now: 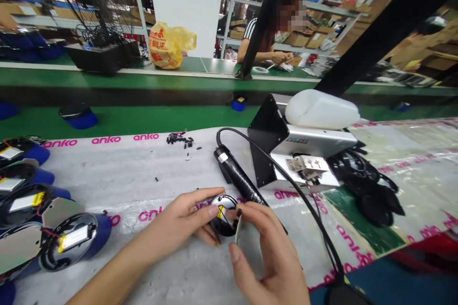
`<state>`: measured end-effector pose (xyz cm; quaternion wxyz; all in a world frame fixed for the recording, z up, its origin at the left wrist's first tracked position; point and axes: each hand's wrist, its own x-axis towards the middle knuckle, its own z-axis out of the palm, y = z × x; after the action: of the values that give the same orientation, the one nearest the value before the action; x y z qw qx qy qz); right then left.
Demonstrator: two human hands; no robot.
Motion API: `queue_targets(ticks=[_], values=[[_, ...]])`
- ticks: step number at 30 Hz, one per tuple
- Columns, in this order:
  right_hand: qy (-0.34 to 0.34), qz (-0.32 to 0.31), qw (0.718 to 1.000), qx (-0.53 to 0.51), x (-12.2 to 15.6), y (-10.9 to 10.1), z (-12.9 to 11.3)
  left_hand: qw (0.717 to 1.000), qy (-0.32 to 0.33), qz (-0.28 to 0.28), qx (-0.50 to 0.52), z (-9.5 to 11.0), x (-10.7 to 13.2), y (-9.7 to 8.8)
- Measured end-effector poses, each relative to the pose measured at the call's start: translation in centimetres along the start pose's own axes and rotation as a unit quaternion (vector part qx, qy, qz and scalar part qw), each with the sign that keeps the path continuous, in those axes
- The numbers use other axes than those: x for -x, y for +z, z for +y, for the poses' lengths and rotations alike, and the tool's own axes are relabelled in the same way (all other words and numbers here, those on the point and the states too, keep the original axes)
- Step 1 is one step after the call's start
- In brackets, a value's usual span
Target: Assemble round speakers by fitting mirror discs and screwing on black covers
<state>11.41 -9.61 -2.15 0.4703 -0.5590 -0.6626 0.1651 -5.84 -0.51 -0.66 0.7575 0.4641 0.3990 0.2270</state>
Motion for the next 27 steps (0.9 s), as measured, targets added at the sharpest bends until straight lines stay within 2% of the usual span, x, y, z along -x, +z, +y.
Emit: queue_targets(ticks=[5,15,22,27], values=[[-0.016,0.004,1.0,-0.001,0.1,-0.2,-0.1,0.999,0.001,0.038,-0.027,-0.3,-0.5,0.7],[-0.052,-0.013,0.999,0.009,-0.4,-0.4,0.3,0.996,0.04,0.057,-0.047,-0.5,-0.5,1.3],[-0.042,-0.026,0.999,0.006,-1.1,-1.0,0.2,0.998,0.046,0.037,-0.03,-0.6,-0.2,1.2],[-0.035,-0.031,0.999,0.001,-1.0,-1.1,0.2,0.997,0.048,0.057,-0.031,-0.4,-0.5,1.4]])
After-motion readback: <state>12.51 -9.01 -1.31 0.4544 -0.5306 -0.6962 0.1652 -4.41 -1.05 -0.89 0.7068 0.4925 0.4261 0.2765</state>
